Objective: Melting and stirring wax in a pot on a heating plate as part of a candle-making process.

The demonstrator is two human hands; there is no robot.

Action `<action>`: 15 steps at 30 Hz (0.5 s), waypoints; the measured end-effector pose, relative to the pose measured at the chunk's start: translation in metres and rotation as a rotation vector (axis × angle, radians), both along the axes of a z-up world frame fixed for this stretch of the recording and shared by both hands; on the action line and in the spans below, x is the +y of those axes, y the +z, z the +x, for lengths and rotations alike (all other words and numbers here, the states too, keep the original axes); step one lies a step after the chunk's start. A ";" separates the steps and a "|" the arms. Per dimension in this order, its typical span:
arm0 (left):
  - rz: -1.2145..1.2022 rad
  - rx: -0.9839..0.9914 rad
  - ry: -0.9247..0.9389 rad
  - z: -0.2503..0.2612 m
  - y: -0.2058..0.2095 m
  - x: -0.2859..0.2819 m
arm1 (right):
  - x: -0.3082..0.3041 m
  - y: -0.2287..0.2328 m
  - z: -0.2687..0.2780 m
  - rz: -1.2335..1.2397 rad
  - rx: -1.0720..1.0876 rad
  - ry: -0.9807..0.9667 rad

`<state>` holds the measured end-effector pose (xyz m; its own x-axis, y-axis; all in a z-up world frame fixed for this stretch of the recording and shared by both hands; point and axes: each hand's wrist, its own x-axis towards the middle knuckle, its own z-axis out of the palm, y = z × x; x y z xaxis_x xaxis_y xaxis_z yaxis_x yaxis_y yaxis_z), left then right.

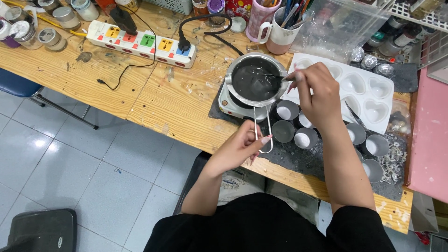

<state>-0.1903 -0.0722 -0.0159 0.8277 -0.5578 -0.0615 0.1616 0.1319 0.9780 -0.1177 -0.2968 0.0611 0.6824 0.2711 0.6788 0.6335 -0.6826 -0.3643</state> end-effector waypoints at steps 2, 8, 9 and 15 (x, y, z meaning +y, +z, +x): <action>-0.039 0.019 -0.004 0.002 -0.014 -0.009 | -0.001 -0.009 0.005 0.132 0.066 -0.014; -0.146 0.038 -0.009 0.001 -0.020 -0.020 | -0.007 -0.029 0.017 0.553 0.384 -0.042; -0.149 0.060 -0.009 0.001 -0.019 -0.020 | -0.009 -0.033 0.020 0.612 0.411 -0.025; -0.151 0.049 -0.008 0.000 -0.018 -0.019 | -0.014 -0.042 0.025 0.681 0.432 0.012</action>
<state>-0.1905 -0.0908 -0.0335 0.8213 -0.5702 -0.0164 0.2103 0.2758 0.9379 -0.0928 -0.3106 0.0187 0.9219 -0.0981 0.3749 0.3479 -0.2162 -0.9122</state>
